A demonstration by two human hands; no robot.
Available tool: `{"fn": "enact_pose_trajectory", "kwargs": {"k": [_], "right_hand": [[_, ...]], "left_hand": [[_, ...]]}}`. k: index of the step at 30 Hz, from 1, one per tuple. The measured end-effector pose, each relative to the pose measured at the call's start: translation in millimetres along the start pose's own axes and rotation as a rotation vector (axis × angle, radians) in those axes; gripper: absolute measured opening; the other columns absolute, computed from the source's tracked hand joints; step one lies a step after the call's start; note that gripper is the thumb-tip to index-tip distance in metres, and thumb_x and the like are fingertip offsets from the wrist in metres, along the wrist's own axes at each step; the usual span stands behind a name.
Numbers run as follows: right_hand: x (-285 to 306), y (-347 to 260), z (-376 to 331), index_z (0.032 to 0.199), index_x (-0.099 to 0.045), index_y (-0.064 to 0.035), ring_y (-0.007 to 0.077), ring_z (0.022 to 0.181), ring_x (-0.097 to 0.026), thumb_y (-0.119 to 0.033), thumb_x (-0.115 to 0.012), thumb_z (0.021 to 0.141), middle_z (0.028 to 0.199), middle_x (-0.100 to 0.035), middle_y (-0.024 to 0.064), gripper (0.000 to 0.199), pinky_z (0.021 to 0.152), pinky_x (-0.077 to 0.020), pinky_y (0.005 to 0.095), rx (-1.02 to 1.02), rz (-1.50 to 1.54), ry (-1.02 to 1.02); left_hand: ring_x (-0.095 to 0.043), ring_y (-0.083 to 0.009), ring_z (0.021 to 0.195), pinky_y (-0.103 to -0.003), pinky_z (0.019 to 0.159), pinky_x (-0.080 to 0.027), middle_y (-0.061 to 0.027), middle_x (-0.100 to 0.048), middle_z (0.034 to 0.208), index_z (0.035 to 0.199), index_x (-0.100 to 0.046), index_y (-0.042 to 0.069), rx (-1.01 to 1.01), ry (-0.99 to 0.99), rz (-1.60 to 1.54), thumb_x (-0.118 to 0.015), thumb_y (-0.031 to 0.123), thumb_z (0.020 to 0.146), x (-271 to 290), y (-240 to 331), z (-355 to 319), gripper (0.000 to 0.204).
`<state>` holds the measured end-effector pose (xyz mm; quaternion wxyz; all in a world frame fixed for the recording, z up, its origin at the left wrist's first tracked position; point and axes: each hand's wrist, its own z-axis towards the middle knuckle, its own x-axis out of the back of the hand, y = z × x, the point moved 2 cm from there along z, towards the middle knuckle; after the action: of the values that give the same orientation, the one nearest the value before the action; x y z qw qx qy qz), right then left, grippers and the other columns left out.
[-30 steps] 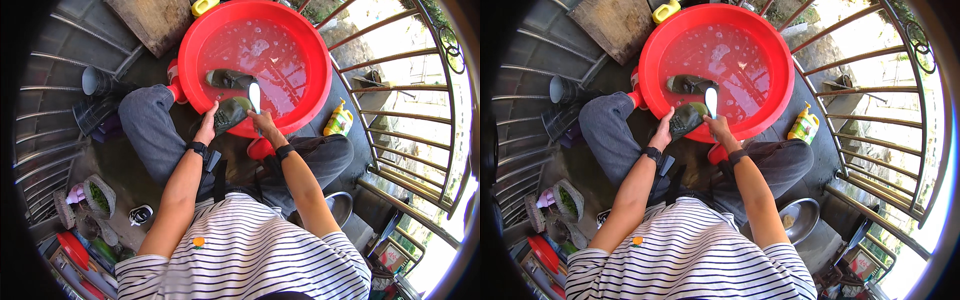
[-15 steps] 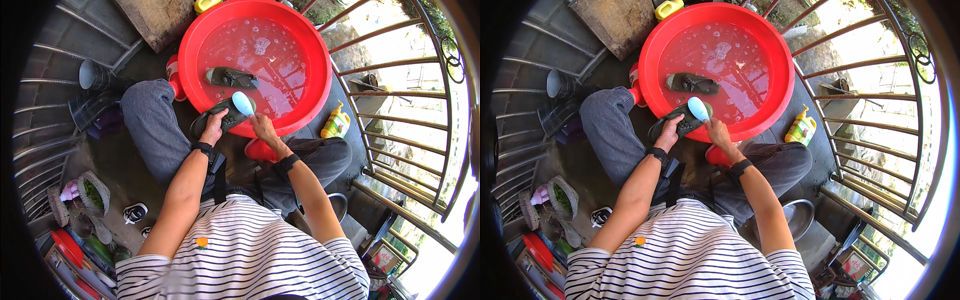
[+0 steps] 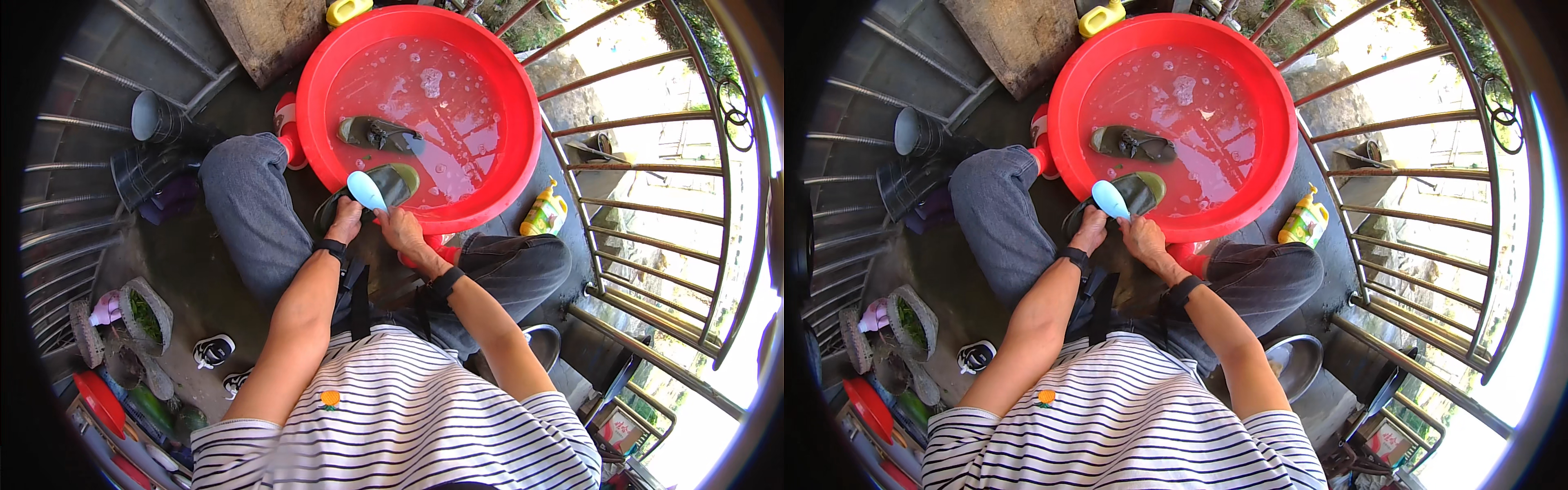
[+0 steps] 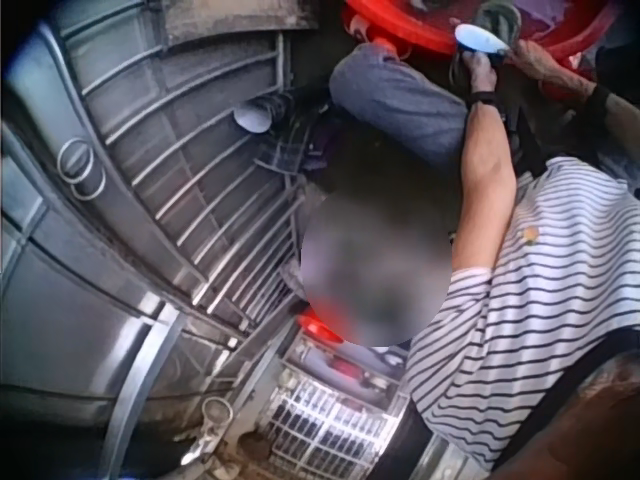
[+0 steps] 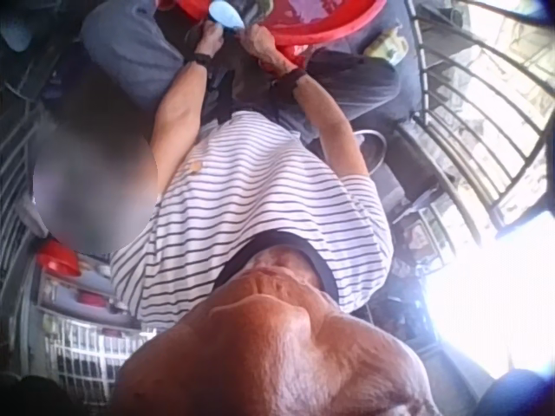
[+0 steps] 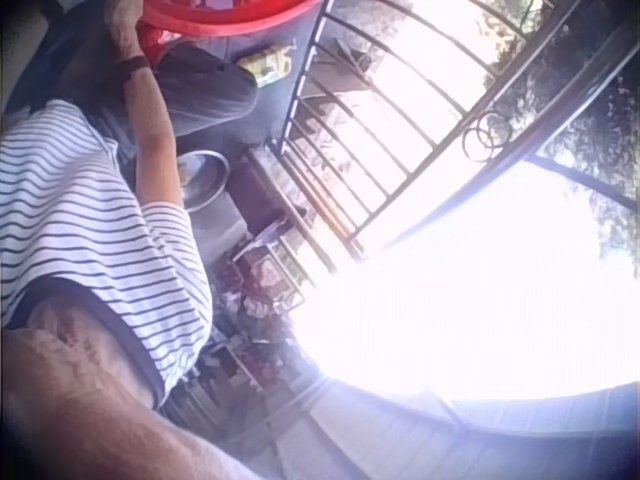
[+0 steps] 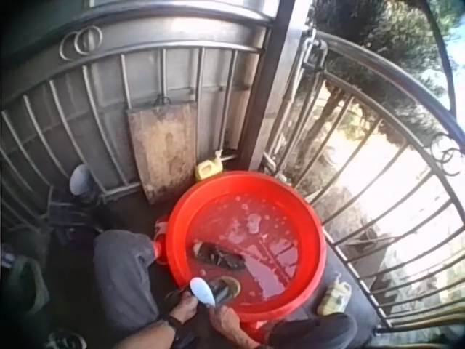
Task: The person scrubs a green shoe with a brush in a red basin of soapy water. They rotate the shoe to clean the sole, sides, and upper, then rinse it in the basin.
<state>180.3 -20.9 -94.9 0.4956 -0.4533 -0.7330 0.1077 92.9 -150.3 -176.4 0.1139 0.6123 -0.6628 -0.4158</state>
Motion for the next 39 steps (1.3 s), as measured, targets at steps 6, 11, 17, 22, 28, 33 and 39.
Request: {"fn": "enact_pose_trajectory", "kwargs": {"k": [6, 11, 17, 22, 28, 33, 39], "right_hand": [[20.5, 10.4, 4.4, 0.088, -0.06, -0.0026, 0.0414, 0.075, -0.063, -0.043, -0.047, 0.09, 0.077, -0.064, 0.0232, 0.042, 0.066, -0.0487, 0.0509, -0.178, -0.322, 0.395], [3.2, 4.0, 7.4, 0.089, -0.061, -0.0002, 0.0445, 0.078, -0.061, -0.043, -0.047, 0.091, 0.074, -0.061, 0.0276, 0.045, 0.069, -0.0477, 0.0534, 0.115, 0.094, 0.038], [25.3, 16.0, 10.4, 0.086, -0.061, -0.0022, 0.0412, 0.078, -0.062, -0.045, -0.048, 0.089, 0.077, -0.063, 0.025, 0.045, 0.067, -0.0489, 0.051, -0.142, -0.26, 0.33], [10.5, 9.2, 10.0, 0.087, -0.062, -0.0024, 0.0444, 0.078, -0.061, -0.046, -0.048, 0.089, 0.077, -0.063, 0.0261, 0.046, 0.068, -0.0479, 0.0528, -0.029, -0.049, 0.09], [38.3, 24.2, 7.9, 0.084, -0.062, -0.0012, 0.0407, 0.072, -0.063, -0.044, -0.049, 0.089, 0.074, -0.064, 0.0236, 0.045, 0.065, -0.0499, 0.0492, -0.142, -0.288, 0.348], [38.5, 17.4, 5.6, 0.083, -0.06, -0.0001, 0.0459, 0.075, -0.059, -0.042, -0.049, 0.091, 0.074, -0.061, 0.0258, 0.044, 0.066, -0.0464, 0.0532, 0.072, 0.035, 0.143], [34.2, 25.5, 3.4, 0.091, -0.06, -0.0041, 0.0434, 0.074, -0.061, -0.044, -0.048, 0.09, 0.074, -0.062, 0.0253, 0.042, 0.065, -0.0473, 0.0536, -0.129, -0.312, 0.343]], "left_hand": [[-0.062, -0.0163, 0.09, -0.03, 0.08, -0.049, -0.0063, -0.066, 0.096, 0.1, -0.064, -0.001, 0.018, -0.103, -0.093, -0.062, 0.002, 0.082, -6.7, 6.3, 1.1, 0.018], [-0.063, -0.0183, 0.084, -0.031, 0.078, -0.05, -0.0068, -0.066, 0.091, 0.095, -0.064, -0.001, 0.069, -0.13, -0.119, -0.06, 0.0, 0.079, -5.4, 11.7, -5.2, 0.017], [-0.063, -0.0163, 0.085, -0.03, 0.078, -0.05, -0.0059, -0.066, 0.094, 0.099, -0.063, 0.0, 0.055, -0.171, -0.101, -0.061, -0.003, 0.078, -6.8, 13.6, -0.4, 0.022], [-0.063, -0.0154, 0.085, -0.029, 0.08, -0.049, -0.0052, -0.066, 0.094, 0.098, -0.064, 0.001, 0.093, -0.097, 0.017, -0.061, -0.002, 0.079, -1.9, 9.8, 0.3, 0.02], [-0.062, -0.0152, 0.088, -0.03, 0.082, -0.048, -0.0046, -0.066, 0.095, 0.101, -0.063, 0.0, 0.042, -0.162, -0.032, -0.062, -0.002, 0.08, -6.2, 13.2, 2.2, 0.021], [-0.062, -0.0151, 0.087, -0.03, 0.081, -0.048, -0.0043, -0.066, 0.094, 0.099, -0.064, 0.001, 0.143, -0.109, 0.016, -0.062, 0.0, 0.08, -3.3, 8.2, 4.3, 0.019], [-0.062, -0.0166, 0.089, -0.03, 0.082, -0.048, -0.0064, -0.065, 0.098, 0.103, -0.062, -0.001, 0.079, -0.174, -0.036, -0.061, -0.002, 0.08, -6.8, 13.2, 1.4, 0.023]]}}
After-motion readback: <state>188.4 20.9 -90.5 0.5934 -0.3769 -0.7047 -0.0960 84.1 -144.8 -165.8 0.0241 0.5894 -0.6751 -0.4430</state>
